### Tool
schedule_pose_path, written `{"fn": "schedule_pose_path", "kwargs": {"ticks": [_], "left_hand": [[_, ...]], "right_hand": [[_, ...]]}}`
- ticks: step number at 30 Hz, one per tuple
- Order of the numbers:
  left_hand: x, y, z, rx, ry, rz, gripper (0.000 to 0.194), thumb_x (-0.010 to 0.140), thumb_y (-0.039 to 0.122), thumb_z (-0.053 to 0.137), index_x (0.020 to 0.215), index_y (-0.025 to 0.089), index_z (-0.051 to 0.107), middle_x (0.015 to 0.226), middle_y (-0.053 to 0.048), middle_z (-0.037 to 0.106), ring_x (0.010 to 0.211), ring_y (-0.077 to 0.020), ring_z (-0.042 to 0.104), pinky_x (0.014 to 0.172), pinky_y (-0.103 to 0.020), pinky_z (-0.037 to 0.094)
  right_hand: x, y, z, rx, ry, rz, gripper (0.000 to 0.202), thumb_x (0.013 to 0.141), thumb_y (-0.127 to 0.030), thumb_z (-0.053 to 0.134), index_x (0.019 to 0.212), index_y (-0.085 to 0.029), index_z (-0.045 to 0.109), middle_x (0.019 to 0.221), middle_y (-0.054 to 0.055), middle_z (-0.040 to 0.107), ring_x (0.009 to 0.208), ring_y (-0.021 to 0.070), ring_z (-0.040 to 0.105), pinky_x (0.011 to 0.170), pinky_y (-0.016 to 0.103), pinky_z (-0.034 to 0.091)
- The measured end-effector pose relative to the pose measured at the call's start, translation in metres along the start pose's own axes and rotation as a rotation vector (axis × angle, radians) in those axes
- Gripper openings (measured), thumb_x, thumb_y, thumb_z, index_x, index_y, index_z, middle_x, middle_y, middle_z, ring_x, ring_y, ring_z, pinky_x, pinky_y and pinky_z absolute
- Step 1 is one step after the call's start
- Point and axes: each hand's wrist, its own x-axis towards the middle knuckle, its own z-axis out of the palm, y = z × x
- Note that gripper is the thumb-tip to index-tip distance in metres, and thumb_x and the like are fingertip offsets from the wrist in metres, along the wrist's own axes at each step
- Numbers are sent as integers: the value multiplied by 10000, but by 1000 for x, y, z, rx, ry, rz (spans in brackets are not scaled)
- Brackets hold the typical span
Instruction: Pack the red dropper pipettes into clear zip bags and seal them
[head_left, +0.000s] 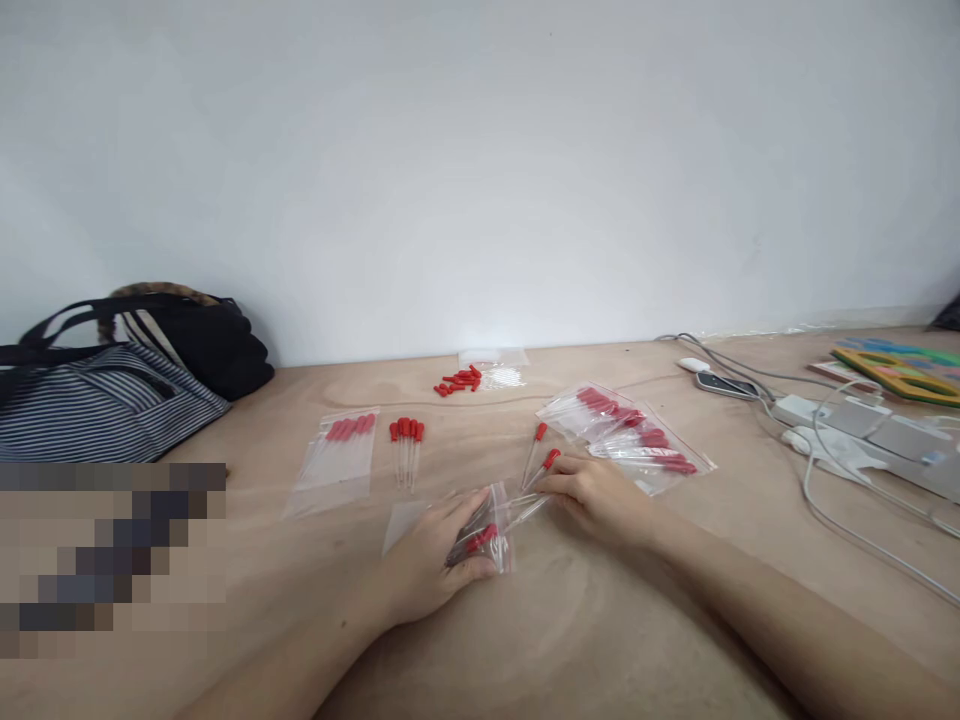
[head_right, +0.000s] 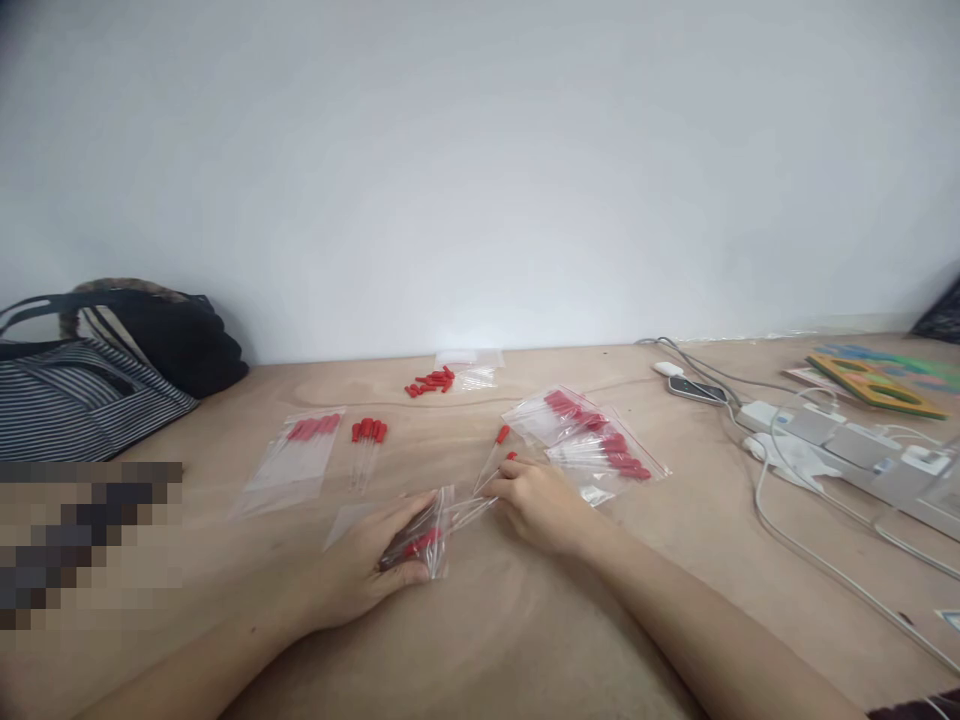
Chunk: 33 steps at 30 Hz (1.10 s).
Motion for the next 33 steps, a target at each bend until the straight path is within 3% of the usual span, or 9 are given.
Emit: {"fn": "schedule_pose_path", "kwargs": {"ticks": [9,13,17,22,27,33], "left_hand": [[0,-2,2,56,-28,1,665,770,380,581,1334,167,299,1365,-118,375,1248,-279,332,1016,-456,304],[-1,-2,1,64,-10,23,658,760,363,592,1329,190,310,1353,-106,396,1234,-275,354,1009,-458,310],[-2,-1,1,71,-6,32,650,769,396,583,1328,201,317,1340,-107,416,1225,-275,369,1006,-465,311],[-3,3,-2,88,-13,12,663,763,439,586,1326,208,324,1336,-116,419,1223,-282,371,988,-466,335],[-4,3,-4,118,-41,-20,678,772,450,564,1341,193,301,1351,-117,399,1241,-295,343,999,-470,319],[-4,4,-3,98,-21,-9,674,768,426,572,1335,173,310,1334,-118,420,1229,-300,359,999,-459,322]], "right_hand": [[7,-18,16,-37,-24,-46,259,889,-223,378,1027,-231,598,904,77,558,842,189,516,674,280,407],[8,-24,21,220,51,-94,230,856,-156,405,1030,-168,555,929,88,530,872,176,508,767,293,433],[4,-27,20,503,84,-124,307,742,-49,466,1027,-161,485,958,68,517,883,152,510,798,289,441],[-4,-12,14,554,76,-53,352,679,-118,587,1017,-184,509,1026,67,514,964,183,496,834,323,423],[-6,-6,11,567,-23,-36,211,731,-108,529,927,-178,566,834,21,592,645,110,536,600,221,440],[3,-13,20,539,154,-132,214,757,-68,465,906,-176,573,877,55,614,795,142,563,704,245,447]]}}
